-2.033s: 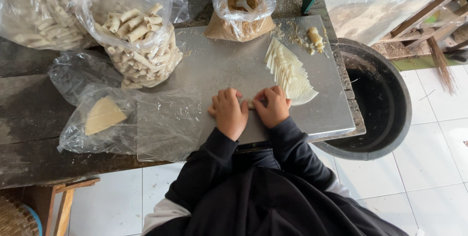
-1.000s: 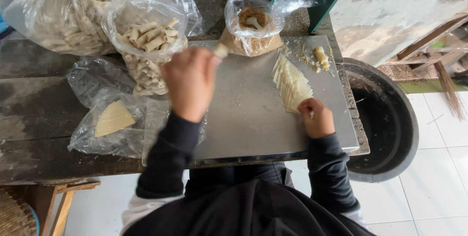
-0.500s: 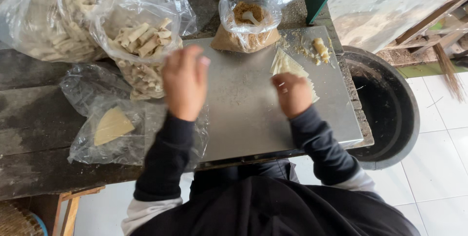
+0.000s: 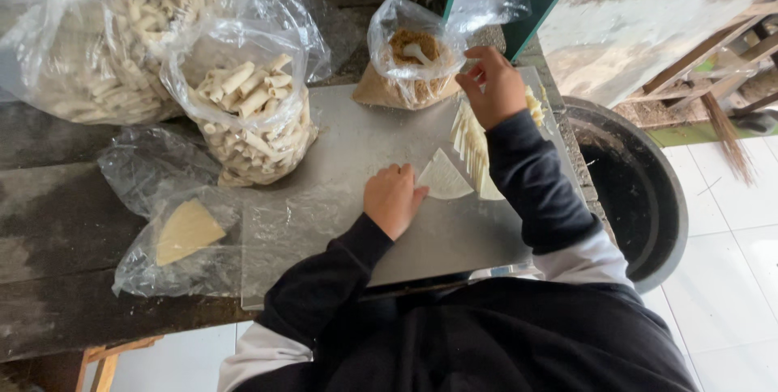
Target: The person repeatedly scoops a brown filling onto triangular wrappers, folds them into rolls, and places the finished rolls into a plastic bag. The process is continuous and repetitive throughout the clip.
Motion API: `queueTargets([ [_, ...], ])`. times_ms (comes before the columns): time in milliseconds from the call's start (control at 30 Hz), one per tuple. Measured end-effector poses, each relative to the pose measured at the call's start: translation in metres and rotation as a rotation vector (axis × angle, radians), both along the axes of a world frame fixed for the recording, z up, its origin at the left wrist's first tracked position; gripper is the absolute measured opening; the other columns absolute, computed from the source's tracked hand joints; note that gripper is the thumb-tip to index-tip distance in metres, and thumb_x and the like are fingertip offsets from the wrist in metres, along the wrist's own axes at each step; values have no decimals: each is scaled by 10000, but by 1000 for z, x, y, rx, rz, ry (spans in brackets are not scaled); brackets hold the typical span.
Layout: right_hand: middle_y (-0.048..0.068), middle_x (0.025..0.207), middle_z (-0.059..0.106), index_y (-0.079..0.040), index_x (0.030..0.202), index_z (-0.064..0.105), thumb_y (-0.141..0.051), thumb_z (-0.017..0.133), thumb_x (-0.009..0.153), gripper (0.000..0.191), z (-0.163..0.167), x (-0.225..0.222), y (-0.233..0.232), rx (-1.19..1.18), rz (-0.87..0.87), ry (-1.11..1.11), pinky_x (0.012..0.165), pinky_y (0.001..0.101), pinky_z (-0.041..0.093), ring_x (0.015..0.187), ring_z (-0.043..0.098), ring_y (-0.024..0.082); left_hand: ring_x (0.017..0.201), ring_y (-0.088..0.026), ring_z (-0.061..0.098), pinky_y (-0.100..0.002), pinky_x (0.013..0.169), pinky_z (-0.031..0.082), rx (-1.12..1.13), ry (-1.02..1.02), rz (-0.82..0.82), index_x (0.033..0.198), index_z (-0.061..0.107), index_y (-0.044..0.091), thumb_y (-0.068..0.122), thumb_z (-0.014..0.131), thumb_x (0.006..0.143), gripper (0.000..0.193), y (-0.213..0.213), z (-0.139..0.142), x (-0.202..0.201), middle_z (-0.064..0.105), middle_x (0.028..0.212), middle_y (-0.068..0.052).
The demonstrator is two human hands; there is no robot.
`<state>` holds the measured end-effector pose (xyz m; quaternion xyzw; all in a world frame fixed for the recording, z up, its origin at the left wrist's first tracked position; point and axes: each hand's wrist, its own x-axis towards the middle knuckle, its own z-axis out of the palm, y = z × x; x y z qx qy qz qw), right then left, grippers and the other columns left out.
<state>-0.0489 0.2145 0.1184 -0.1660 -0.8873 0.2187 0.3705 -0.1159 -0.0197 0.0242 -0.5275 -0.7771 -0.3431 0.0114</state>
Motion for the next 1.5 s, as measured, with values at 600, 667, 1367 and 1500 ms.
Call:
queueTargets([
  [600,147,917,704,-10,1034,743,-106,678,1003,120,-17,-96,33,207,130,-58,747,405,563,813,684,313,721,-231,721,-329,661,570,197,-546,-66,935,630,26,33,709,823,137,0,-7,-3,715,816,-106],
  [667,154,910,733,4,1039,740,-92,648,1013,136,-19,-96,32,123,140,54,697,359,579,753,717,268,715,-193,722,-306,670,582,182,-607,-78,944,642,23,30,708,824,136,-1,-9,-3,718,810,-95],
  [1367,84,795,666,77,1019,708,-75,555,1028,216,-16,-7,36,-1119,175,400,524,245,422,595,538,106,685,-161,743,-279,656,594,141,-662,-83,940,673,23,59,754,800,166,-3,-17,-12,744,788,-77],
  [1500,72,821,647,73,1040,704,-72,525,1035,230,-37,56,-5,-1052,132,248,550,236,441,624,539,100,695,-159,753,-275,647,602,156,-666,-92,942,677,23,64,766,795,176,-2,-19,-12,753,792,-74],
])
